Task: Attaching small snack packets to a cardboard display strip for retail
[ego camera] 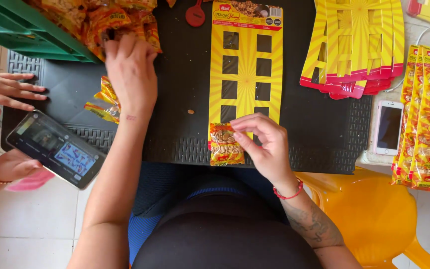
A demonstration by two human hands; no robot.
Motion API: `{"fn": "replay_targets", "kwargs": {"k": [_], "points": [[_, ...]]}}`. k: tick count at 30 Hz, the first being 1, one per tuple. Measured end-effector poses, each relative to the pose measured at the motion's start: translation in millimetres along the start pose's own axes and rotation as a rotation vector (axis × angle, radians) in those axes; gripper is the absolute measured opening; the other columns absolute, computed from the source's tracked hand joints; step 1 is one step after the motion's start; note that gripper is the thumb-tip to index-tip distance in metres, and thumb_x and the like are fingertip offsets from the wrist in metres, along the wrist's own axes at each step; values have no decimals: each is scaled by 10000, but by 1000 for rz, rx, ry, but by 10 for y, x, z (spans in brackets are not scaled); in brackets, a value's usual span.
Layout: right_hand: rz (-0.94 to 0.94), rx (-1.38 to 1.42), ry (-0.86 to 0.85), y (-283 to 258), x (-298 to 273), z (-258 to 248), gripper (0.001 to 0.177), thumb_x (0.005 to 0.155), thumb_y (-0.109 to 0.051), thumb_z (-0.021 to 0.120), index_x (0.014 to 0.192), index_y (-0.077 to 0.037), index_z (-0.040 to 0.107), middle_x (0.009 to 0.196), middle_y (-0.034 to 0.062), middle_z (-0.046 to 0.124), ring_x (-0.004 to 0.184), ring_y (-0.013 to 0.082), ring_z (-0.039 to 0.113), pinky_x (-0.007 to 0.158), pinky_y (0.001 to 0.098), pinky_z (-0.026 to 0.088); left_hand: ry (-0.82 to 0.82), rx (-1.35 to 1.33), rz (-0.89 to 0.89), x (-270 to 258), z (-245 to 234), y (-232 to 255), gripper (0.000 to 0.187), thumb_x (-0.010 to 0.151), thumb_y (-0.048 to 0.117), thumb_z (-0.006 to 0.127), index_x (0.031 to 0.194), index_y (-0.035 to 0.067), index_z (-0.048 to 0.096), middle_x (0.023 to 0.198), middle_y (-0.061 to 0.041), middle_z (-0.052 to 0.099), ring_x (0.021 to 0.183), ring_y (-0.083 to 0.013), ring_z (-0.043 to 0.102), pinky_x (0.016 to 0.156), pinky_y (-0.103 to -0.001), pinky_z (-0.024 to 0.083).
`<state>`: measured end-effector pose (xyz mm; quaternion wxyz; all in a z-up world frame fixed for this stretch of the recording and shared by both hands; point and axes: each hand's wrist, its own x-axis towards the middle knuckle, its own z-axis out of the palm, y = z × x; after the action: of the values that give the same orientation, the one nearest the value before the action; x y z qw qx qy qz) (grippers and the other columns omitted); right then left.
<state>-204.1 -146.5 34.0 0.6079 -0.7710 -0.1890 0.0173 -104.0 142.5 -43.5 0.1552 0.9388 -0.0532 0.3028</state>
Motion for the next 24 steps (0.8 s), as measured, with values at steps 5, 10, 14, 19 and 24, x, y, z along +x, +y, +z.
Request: {"fn": "replay_targets", "kwargs": {"k": [5, 10, 14, 19, 24], "points": [[-79, -156, 120, -83, -22, 13, 199, 939, -20, 715, 1120, 19, 643, 1137, 168, 684, 1043, 256, 706, 943, 320, 617, 115, -622, -229, 45, -630, 572, 149, 1006, -19, 637, 940, 41, 518, 894, -96, 538, 738, -235, 498, 679, -345, 406], [-298, -505, 69, 101, 3, 213, 764, 927, -279, 887, 1513, -106, 428, 1592, 244, 393, 1511, 414, 452, 1274, 527, 428, -198, -1520, -551, -154, -765, 1091, 164, 1033, 109, 630, 1057, 138, 470, 823, 4, 536, 620, -61, 530, 504, -195, 460], [-152, -125, 174, 160, 69, 204, 123, 966, -16, 667, 1087, 8, 666, 837, 145, 673, 715, 278, 668, 646, 360, 561, -430, -1595, -558, -218, -797, 1182, 352, 1011, 110, 600, 1346, 10, 561, 828, -92, 581, 664, -146, 645, 599, -305, 621], [236, 422, -23, 251, 18, -20, 163, 967, -53, 661, 846, 56, 663, 515, 179, 633, 388, 199, 624, 371, 256, 461, -504, -1274, -399, -191, -718, 1102, 372, 982, 265, 697, 1227, -14, 710, 934, -169, 590, 837, -230, 629, 658, -317, 576], [324, 337, 1, 116, 13, -83, 128, 900, -45, 743, 1018, 1, 722, 774, 166, 707, 650, 244, 697, 587, 330, 609, -411, -1434, -551, -339, -433, 1159, 107, 909, 95, 810, 921, -3, 772, 647, -120, 683, 613, -137, 668, 601, -252, 592]]}}
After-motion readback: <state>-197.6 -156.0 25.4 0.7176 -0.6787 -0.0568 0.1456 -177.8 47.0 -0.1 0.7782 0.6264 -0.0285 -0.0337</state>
